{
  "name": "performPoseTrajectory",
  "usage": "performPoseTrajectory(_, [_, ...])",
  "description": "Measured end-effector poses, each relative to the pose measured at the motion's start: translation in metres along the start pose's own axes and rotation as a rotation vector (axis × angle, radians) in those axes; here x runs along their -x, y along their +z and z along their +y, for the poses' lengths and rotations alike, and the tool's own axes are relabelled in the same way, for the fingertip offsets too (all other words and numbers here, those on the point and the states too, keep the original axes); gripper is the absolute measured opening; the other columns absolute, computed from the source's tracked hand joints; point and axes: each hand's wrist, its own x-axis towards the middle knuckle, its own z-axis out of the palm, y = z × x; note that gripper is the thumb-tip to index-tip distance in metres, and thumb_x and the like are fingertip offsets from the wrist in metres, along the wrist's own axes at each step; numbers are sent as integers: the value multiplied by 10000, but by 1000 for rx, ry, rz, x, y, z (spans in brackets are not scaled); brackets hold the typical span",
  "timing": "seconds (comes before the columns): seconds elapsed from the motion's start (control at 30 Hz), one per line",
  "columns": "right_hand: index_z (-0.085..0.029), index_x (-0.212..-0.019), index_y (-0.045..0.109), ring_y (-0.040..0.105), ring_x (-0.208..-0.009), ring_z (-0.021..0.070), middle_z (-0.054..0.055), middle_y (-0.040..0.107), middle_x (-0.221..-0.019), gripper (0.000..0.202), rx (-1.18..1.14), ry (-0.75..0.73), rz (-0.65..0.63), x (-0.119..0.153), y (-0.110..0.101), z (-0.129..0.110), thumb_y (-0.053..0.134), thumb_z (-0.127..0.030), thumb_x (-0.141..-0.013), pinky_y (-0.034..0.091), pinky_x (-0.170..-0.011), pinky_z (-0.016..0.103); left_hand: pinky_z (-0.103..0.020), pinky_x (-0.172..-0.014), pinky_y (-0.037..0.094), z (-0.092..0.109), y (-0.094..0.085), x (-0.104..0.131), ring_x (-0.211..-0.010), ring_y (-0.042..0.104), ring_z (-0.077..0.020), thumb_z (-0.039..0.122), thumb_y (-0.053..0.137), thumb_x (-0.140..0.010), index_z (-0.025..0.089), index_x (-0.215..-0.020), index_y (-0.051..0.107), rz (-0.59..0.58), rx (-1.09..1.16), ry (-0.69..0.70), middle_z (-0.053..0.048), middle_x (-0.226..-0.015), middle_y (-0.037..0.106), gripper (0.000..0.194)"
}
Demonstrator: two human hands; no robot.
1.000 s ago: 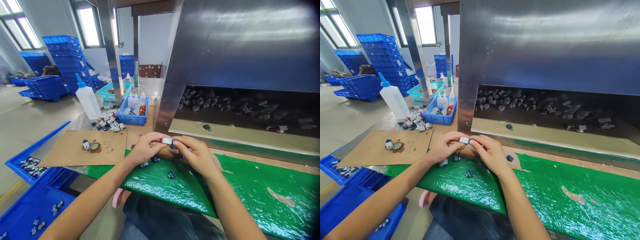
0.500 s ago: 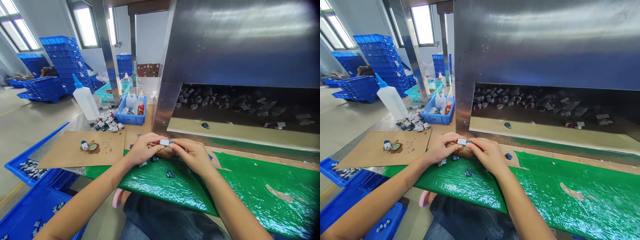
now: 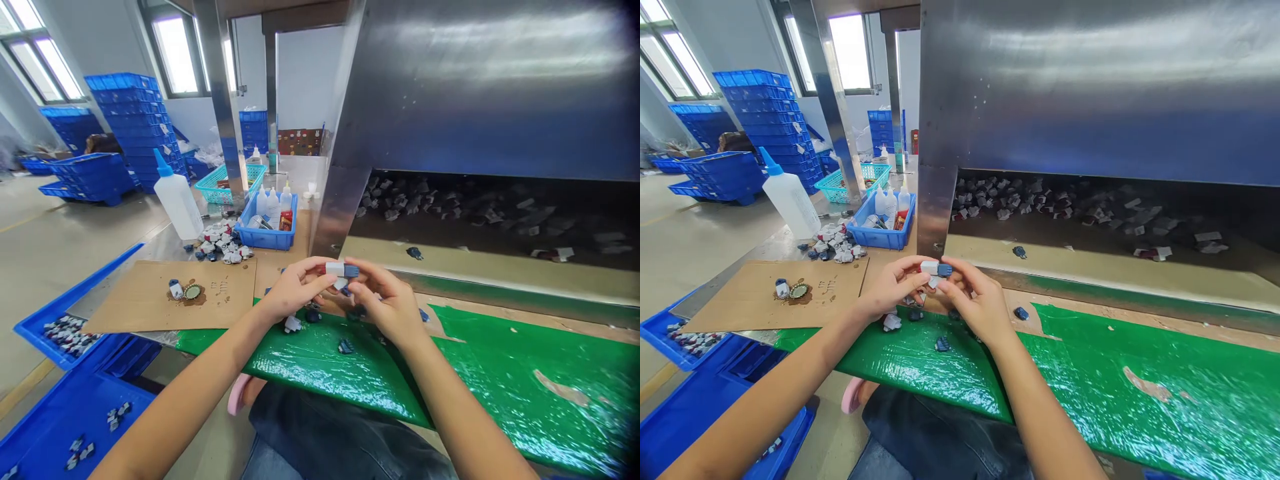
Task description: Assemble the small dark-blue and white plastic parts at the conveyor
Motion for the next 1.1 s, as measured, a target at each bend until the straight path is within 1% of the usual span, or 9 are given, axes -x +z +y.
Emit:
performPoseTrajectory(0.07, [-197, -1133, 564, 533, -536, 121, 17, 607, -749, 404, 19, -20, 12, 1, 1, -1, 597, -379, -774, 438, -492, 247, -186, -514, 480, 1, 0, 0, -712, 596, -141, 370, 635, -731, 141, -1048, 563, 6, -4, -16, -60, -870, 617, 397])
performPoseTrajectory(0.2, [-212, -1048, 604, 521, -560, 124, 21, 618, -765, 333, 98, -65, -12, 2, 1, -2, 636, -358, -751, 446, -521, 256, -185, -496, 479, 2, -1, 1, -658, 586, -128, 367, 658, -699, 138, -939, 563, 28, 8, -54, -27, -762, 597, 345])
performPoseTrajectory(0.3, [-198, -1093, 559, 515, -524, 106, 12, 603, -765, 396, 41, -41, -9, 2, 1, -2, 651, -345, -737, 439, -489, 241, -170, -469, 464, 4, -1, 0, -593, 576, -105, 364, 662, -685, 141, -886, 550, 67, 50, -99, -5, -710, 587, 320])
performPoseTrajectory(0.33, [-193, -1082, 559, 514, -519, 102, 11, 601, -768, 391, 30, -42, 1, 2, 0, -2, 656, -340, -733, 435, -479, 235, -163, -464, 460, 5, -1, -1, -571, 568, -95, 362, 661, -683, 137, -877, 546, 75, 58, -108, -2, -700, 586, 318])
performPoseTrajectory(0.5, [-173, -920, 624, 523, -521, 108, 20, 626, -723, 227, 117, -71, 8, 1, -1, -4, 641, -323, -749, 438, -490, 239, -142, -437, 440, 8, 0, 0, -513, 541, -69, 329, 641, -692, 122, -870, 535, 74, 39, -137, 1, -676, 583, 293])
performPoseTrajectory(0.67, [-171, -857, 625, 521, -499, 106, 23, 645, -721, 165, 167, -66, -17, 1, -1, -8, 615, -311, -770, 432, -486, 238, -149, -431, 445, 9, 0, 0, -511, 556, -79, 271, 610, -702, 142, -802, 510, 108, 6, -151, 26, -652, 551, 191])
performPoseTrajectory(0.83, [-168, -828, 623, 498, -476, 99, -3, 613, -630, 144, 164, -74, -69, 1, -2, -12, 605, -300, -773, 412, -478, 222, -148, -426, 446, 4, -3, -1, -449, 518, -58, 243, 555, -729, 145, -794, 506, 105, -41, -124, 43, -605, 523, 127])
performPoseTrajectory(0.97, [-167, -814, 622, 485, -462, 99, -5, 603, -606, 150, 169, -45, -47, 0, -1, -11, 606, -309, -767, 392, -456, 219, -147, -433, 451, 4, -1, -1, -504, 536, -71, 264, 561, -739, 145, -829, 513, 114, -52, -121, 24, -650, 539, 157])
performPoseTrajectory(1.1, [-168, -805, 620, 487, -445, 99, 1, 613, -611, 172, 153, 6, 0, 0, 0, -9, 623, -332, -754, 395, -448, 225, -158, -509, 492, 5, 0, 1, -617, 584, -89, 273, 571, -748, 140, -874, 518, 106, -12, -126, -8, -762, 562, 191])
